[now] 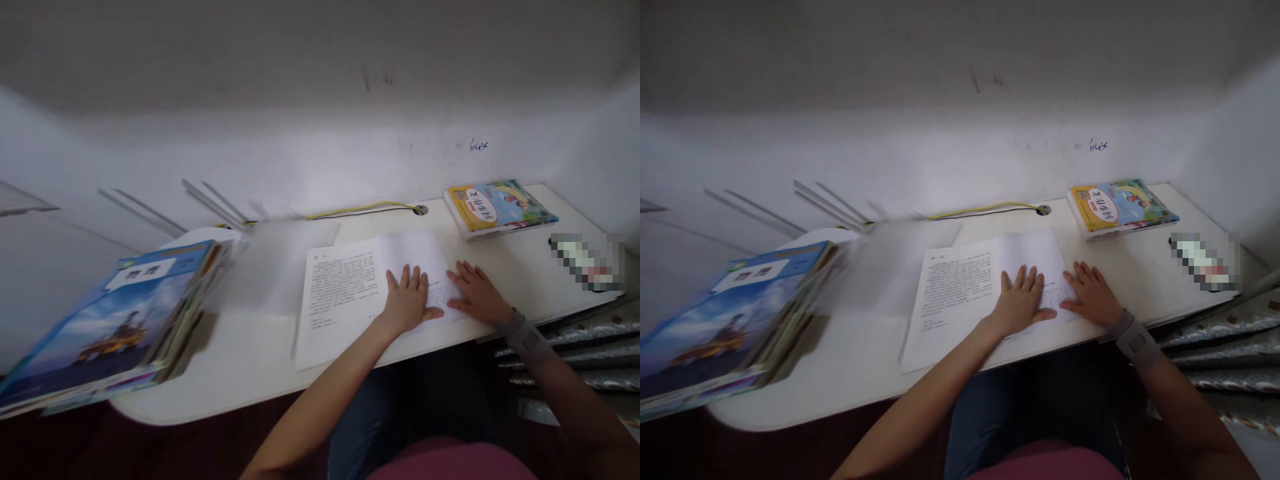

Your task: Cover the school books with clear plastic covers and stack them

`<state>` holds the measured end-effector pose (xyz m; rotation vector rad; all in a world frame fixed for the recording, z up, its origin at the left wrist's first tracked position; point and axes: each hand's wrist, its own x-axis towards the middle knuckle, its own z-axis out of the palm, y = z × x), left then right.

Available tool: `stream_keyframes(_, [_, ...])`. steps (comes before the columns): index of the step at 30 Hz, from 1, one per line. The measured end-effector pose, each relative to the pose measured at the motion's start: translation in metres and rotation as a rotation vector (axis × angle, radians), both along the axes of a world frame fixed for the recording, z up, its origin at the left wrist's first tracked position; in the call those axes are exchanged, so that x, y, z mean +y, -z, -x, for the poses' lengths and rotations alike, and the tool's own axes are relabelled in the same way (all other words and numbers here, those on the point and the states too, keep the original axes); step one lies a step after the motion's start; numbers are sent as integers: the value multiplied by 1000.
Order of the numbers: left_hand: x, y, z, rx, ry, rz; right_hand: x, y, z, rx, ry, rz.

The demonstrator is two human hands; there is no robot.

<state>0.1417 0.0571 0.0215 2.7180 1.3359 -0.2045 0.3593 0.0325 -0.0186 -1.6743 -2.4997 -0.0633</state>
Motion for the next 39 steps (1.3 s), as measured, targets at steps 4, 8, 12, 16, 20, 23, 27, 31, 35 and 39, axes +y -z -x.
stream_keyframes(4, [-2,1,2,-9,36,-13,0,-1,0,-6,6,13])
stream_keyframes(8, [-3,1,2,-6,34,-2,0,-1,-1,-16,3,25])
stream_keyframes(12, [3,1,-3,4,43,3,1,2,-2,-13,4,19])
stream_keyframes(16, [4,4,-9,-8,41,-19,2,6,-5,-11,-3,18])
stream_keyframes(20, [-1,7,-16,-46,0,-51,2,6,-5,-14,-6,1])
stream_keyframes(23, [-2,4,-17,-77,-2,-63,3,8,-6,-16,-5,-8])
stream_keyframes(27, [-1,-5,10,-143,-81,-50,5,13,-13,-5,-10,4])
stream_keyframes(31, [-18,3,80,-130,-436,-93,2,7,-11,16,5,-12])
stream_keyframes(35, [-46,26,147,-197,-633,-224,-15,-16,33,12,-65,-101])
stream_keyframes(39, [-57,39,172,-347,-633,-226,-34,-31,97,28,-176,-75])
